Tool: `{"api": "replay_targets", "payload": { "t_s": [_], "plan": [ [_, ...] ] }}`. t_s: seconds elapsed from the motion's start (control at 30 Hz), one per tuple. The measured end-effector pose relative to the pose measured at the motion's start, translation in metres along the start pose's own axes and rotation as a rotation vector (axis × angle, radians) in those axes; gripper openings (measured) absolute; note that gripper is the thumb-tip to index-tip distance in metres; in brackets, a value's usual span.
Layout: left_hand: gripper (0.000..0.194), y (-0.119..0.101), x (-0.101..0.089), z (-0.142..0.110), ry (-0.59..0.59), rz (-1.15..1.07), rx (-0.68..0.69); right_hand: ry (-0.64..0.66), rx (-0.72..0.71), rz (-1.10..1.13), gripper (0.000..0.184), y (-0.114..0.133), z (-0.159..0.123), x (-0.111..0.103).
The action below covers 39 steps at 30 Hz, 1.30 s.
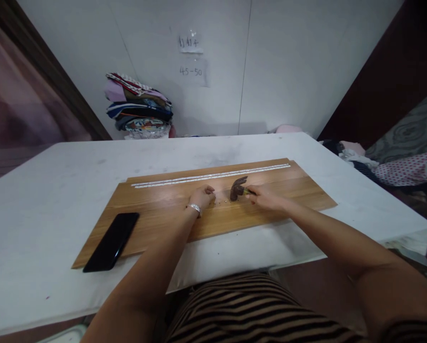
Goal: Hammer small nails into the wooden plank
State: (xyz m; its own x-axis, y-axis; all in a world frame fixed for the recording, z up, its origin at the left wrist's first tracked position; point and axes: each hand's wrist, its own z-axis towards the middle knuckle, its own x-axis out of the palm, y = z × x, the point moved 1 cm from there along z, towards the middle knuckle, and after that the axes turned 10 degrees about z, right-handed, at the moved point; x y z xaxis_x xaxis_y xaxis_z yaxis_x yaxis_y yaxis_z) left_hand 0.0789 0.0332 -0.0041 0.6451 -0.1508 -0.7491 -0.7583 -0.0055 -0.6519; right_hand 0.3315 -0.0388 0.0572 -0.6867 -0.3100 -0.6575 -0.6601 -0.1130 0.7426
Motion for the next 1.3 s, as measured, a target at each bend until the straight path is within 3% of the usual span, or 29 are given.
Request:
{"api": "replay_targets", "payload": {
  "t_s": [0.4,0.6,1.3],
  "plan": [
    [0.012,0.0049,0.0052,0.0033,0.003,-0.018,0.009,0.013,0.016,-0.030,0.031,-0.0025,0.0023,-0.0004],
    [0.007,0.0059,0.0088,0.0036,0.019,-0.113,-0.001,-0.007,0.043,-0.061,0.021,0.0003,0.0019,-0.0033],
    [0.023,0.0045,0.0061,0.0017,0.023,-0.074,0.007,-0.010,0.032,-0.027,0.027,-0.0012,0.0009,-0.0018]
  ]
}}
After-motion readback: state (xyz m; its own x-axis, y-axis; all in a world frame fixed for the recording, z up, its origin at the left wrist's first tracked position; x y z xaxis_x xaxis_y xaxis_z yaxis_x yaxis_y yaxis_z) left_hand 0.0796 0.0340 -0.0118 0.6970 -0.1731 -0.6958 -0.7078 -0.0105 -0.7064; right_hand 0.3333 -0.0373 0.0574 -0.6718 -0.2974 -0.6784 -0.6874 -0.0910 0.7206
